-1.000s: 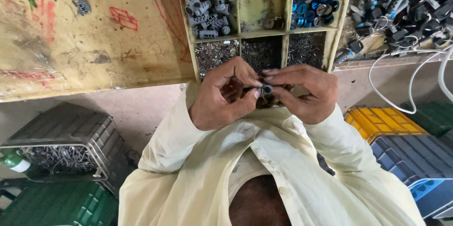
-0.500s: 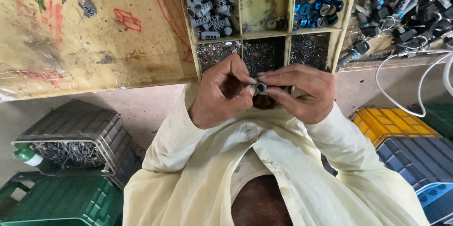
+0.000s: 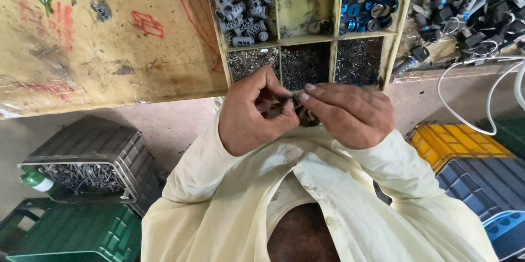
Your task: The person assembles keychains by hand, picking small metal rings and blue plastic caps from a compartmentalized tray, attaching them to key blanks, and placing the finished keychains on the table. The process is repeated continuously throughout the clip.
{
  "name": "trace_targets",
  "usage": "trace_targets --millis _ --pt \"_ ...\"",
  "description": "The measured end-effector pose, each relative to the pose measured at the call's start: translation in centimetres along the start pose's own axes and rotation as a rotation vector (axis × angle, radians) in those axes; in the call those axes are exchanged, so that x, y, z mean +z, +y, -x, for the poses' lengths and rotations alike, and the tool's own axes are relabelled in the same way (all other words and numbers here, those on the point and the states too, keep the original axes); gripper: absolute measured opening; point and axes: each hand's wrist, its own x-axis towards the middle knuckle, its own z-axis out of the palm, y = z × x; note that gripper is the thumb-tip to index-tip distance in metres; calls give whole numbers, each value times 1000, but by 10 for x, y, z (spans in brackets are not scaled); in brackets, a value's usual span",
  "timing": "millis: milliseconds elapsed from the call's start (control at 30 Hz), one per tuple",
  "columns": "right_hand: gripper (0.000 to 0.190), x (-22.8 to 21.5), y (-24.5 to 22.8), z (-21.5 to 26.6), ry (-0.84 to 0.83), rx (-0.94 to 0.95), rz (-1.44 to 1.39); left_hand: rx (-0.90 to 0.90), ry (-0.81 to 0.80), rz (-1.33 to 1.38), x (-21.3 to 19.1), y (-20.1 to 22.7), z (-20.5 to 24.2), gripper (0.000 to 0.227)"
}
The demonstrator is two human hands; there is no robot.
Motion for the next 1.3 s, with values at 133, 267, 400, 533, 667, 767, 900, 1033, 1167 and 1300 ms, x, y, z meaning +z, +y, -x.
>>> trace_targets --millis 133,267,400,533,667,767,900,1033,1167,1300 --pt "22 3 1 5 15 144 -132 12 -85 202 2 -7 -3 24" --pt "23 5 3 6 20 201 -176 21 -64 244 7 -13 -4 24" --pt "26 3 5 2 -13 49 -46 31 37 99 8 -13 1 26" --pt "27 3 7 -1 1 35 -65 2 6 129 8 -13 -2 25" --pt "28 3 9 -1 0 4 -24 127 112 13 13 -7 -2 28" --pt "34 7 7 0 -3 3 73 378 301 -339 21 0 8 29" --pt "35 17 -5 7 130 254 113 533 223 -397 28 4 17 35" --pt "40 19 -1 16 221 51 -60 423 152 -46 29 -4 12 25" --pt "35 3 15 14 133 -297 -77 83 -290 711 18 -19 3 31" --pt "24 -22 12 -10 -48 -147 -122 -116 -388 1040 12 -30 1 31"
